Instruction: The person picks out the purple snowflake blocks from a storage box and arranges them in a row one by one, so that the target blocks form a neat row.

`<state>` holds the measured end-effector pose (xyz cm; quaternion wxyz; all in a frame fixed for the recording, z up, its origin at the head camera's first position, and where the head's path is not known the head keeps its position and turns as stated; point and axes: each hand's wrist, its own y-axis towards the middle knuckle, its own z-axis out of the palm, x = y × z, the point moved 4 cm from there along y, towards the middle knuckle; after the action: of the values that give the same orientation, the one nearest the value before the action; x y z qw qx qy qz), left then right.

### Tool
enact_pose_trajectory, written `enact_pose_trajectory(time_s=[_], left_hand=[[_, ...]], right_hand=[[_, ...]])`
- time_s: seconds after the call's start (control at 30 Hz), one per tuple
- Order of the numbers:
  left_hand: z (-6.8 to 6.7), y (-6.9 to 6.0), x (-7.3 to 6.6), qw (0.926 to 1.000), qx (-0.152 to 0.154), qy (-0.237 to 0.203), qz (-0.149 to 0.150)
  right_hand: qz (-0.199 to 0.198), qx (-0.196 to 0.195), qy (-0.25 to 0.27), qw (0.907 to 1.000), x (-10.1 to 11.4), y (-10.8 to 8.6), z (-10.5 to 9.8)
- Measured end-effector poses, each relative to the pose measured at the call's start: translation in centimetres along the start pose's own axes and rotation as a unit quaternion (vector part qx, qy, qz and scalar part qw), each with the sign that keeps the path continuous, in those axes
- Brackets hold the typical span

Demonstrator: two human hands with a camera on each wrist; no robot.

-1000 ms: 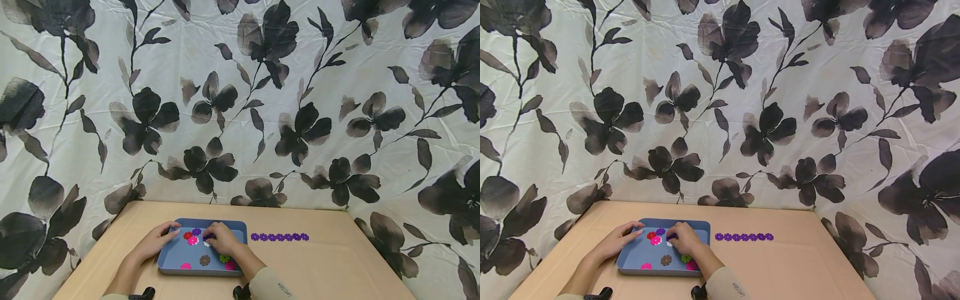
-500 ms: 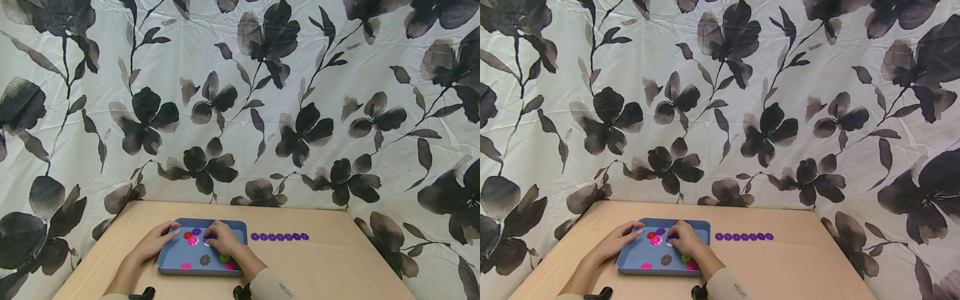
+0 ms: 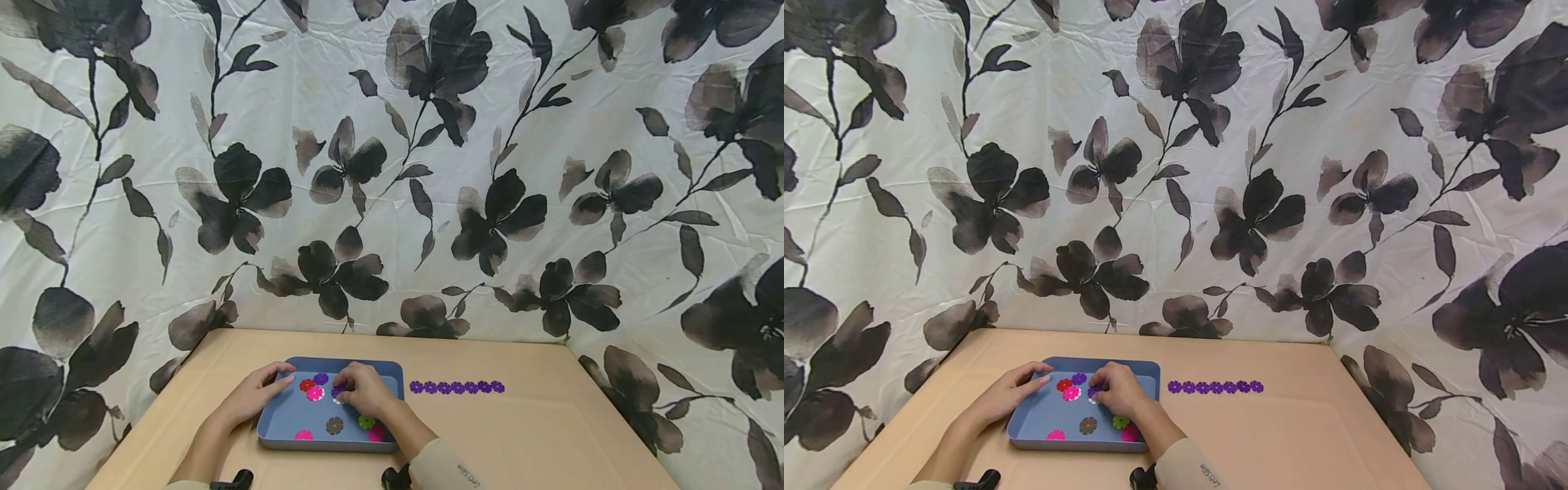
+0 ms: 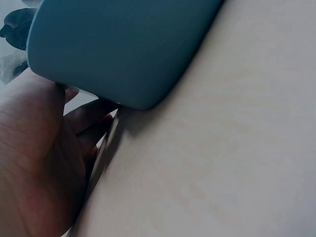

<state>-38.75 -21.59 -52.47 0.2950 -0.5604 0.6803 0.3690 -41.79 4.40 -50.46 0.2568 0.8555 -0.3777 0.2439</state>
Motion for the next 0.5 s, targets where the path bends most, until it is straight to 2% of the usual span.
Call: enact_pose_trajectory(time_s=[0.3, 0.5], left_hand=[[0.0, 0.0, 0.2, 1.0, 0.003, -0.002, 0.001], [-0.1, 0.1, 0.1, 1.0, 0.002, -0.004, 0.001]], right_hand=[[-0.004, -0.001, 0.015, 0.9999, 0.3, -0.3, -0.3], [-0.016, -0.03, 0.034, 0.9988, 0.6, -1.4, -2.2]])
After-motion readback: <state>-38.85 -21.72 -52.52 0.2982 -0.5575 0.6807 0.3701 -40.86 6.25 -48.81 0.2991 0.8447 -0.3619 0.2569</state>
